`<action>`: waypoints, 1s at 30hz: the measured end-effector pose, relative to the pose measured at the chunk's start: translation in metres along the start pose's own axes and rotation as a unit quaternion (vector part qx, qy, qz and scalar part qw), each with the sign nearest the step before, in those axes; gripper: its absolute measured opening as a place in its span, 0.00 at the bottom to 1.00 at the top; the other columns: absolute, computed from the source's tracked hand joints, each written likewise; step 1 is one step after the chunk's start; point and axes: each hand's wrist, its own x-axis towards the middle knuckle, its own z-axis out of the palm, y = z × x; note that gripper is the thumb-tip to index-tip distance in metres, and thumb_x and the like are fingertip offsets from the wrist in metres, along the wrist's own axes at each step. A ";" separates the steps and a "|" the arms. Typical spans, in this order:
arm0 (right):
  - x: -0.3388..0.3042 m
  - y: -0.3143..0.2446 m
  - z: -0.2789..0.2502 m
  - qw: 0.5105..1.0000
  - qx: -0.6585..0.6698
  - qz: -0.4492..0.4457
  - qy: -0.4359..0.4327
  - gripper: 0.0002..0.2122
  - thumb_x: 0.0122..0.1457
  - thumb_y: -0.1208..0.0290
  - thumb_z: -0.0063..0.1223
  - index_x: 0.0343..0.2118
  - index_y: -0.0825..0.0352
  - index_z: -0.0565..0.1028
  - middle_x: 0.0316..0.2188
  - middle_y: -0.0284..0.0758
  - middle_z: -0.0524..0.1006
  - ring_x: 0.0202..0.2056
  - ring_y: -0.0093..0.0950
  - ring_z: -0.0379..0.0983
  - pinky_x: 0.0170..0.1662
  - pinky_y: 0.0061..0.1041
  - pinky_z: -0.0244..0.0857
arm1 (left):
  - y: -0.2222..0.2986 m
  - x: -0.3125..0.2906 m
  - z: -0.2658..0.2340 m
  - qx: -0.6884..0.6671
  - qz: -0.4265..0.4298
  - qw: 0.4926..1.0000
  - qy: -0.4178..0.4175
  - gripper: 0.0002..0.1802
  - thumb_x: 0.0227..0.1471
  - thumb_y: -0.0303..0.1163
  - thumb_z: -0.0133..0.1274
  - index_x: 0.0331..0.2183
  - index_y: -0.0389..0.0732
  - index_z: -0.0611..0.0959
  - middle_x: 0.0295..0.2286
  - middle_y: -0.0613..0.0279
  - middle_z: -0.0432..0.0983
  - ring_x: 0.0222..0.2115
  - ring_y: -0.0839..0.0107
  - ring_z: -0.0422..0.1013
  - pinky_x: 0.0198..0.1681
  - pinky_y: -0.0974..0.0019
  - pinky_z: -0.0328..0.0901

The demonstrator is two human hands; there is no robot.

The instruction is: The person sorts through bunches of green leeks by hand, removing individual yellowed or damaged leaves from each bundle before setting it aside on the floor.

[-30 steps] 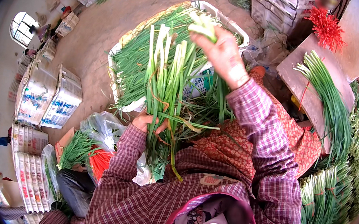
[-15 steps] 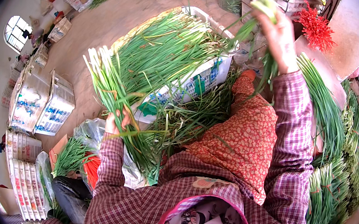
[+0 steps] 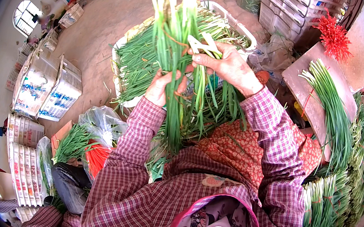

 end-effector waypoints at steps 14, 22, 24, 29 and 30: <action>0.000 0.001 0.002 0.952 -0.283 -0.047 0.103 0.16 0.45 0.67 0.57 0.37 0.67 0.73 0.26 0.41 0.76 0.26 0.28 0.73 0.32 0.24 0.66 | -0.001 0.005 0.025 0.104 0.004 0.987 0.126 0.11 0.35 0.21 0.58 0.27 0.39 0.76 0.18 0.65 0.73 0.11 0.79 0.65 0.13 0.78 0.59; -0.001 0.005 -0.010 0.947 -0.304 -0.103 0.021 0.15 0.42 0.69 0.58 0.35 0.68 0.73 0.25 0.42 0.75 0.28 0.34 0.73 0.33 0.29 0.66 | 0.007 0.000 0.011 0.100 -0.014 0.987 0.127 0.09 0.37 0.22 0.56 0.27 0.38 0.77 0.21 0.58 0.75 0.12 0.79 0.66 0.12 0.78 0.59; -0.004 0.006 -0.012 0.934 -0.346 -0.092 0.001 0.15 0.42 0.69 0.57 0.34 0.67 0.72 0.24 0.42 0.75 0.28 0.37 0.73 0.32 0.30 0.66 | 0.011 -0.004 0.006 0.099 -0.018 0.986 0.129 0.08 0.37 0.22 0.56 0.27 0.38 0.77 0.21 0.57 0.75 0.12 0.78 0.66 0.12 0.78 0.59; -0.013 0.008 -0.019 0.874 -0.464 -0.144 0.000 0.10 0.42 0.70 0.55 0.29 0.67 0.73 0.21 0.42 0.73 0.25 0.39 0.71 0.29 0.32 0.65 | 0.018 -0.017 0.000 0.129 -0.040 0.979 0.151 0.07 0.37 0.22 0.55 0.26 0.35 0.77 0.20 0.57 0.75 0.11 0.77 0.66 0.14 0.78 0.59; -0.016 0.010 -0.024 0.869 -0.464 -0.171 0.007 0.09 0.43 0.70 0.55 0.28 0.67 0.73 0.20 0.41 0.73 0.24 0.39 0.71 0.28 0.32 0.65 | 0.020 -0.021 -0.005 0.134 -0.036 0.978 0.158 0.07 0.37 0.22 0.55 0.26 0.35 0.77 0.20 0.56 0.75 0.11 0.77 0.65 0.14 0.78 0.59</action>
